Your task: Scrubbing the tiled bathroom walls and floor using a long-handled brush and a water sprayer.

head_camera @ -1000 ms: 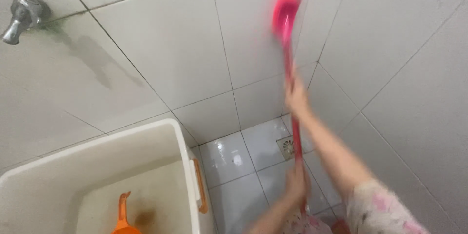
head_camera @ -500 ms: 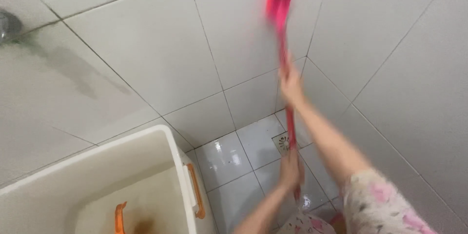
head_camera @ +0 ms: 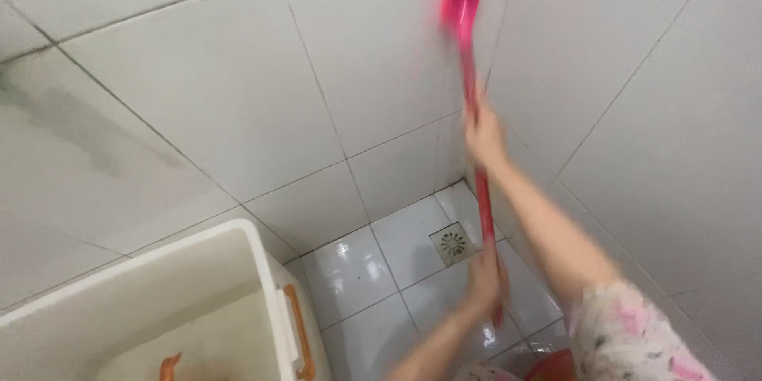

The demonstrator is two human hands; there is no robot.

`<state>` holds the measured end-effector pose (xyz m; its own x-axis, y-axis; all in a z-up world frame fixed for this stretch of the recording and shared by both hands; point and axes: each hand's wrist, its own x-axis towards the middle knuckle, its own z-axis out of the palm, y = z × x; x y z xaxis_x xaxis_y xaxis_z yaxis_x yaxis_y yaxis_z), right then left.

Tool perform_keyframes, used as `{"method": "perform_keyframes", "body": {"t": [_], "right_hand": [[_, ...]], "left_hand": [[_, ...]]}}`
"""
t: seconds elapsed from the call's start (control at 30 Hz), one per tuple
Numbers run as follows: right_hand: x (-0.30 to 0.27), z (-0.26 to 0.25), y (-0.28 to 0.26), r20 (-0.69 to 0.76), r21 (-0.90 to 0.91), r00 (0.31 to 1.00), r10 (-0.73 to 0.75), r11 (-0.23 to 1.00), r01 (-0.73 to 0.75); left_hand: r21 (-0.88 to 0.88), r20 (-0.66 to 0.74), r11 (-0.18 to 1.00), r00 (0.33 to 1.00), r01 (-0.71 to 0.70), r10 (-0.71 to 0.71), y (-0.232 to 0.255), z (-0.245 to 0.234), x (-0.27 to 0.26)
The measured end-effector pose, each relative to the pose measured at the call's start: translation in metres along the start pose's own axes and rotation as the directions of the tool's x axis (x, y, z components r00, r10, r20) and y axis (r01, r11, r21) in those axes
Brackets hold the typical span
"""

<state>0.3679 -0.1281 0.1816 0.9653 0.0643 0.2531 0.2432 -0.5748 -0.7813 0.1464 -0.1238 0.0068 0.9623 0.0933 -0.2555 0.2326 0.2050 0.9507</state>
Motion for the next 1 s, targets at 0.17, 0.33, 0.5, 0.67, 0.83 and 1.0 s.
{"method": "perform_keyframes", "body": {"t": [0.17, 0.33, 0.5, 0.67, 0.83, 1.0], "right_hand": [[0.070, -0.051, -0.067, -0.220, 0.156, 0.932, -0.288, 0.933, 0.325], [-0.044, 0.039, 0.049, -0.070, 0.080, 0.886, -0.459, 0.882, 0.464], [0.063, -0.002, 0.037, -0.274, -0.039, 0.820, -0.504, 0.857, 0.514], [0.082, -0.077, -0.058, -0.161, 0.126, 0.961, -0.225, 0.961, 0.246], [-0.007, 0.029, 0.107, 0.033, 0.045, 0.987, -0.155, 0.987, 0.154], [0.092, -0.045, 0.056, -0.224, -0.012, 0.832, -0.507, 0.855, 0.518]], "left_hand": [[-0.133, 0.077, 0.990, 0.996, -0.044, 0.055, 0.106, 0.009, 0.038], [0.066, -0.039, 0.981, 0.983, 0.181, -0.179, -0.058, -0.009, -0.025], [0.498, 0.052, 0.803, 0.936, -0.326, 0.348, 0.012, -0.005, 0.051], [-0.051, 0.190, 0.997, 0.979, -0.061, 0.069, 0.118, 0.015, 0.050], [0.545, 0.042, 0.759, 0.916, -0.355, 0.399, -0.088, 0.024, 0.002], [-0.037, 0.133, 0.999, 0.991, -0.011, 0.016, 0.055, 0.040, 0.044]]}}
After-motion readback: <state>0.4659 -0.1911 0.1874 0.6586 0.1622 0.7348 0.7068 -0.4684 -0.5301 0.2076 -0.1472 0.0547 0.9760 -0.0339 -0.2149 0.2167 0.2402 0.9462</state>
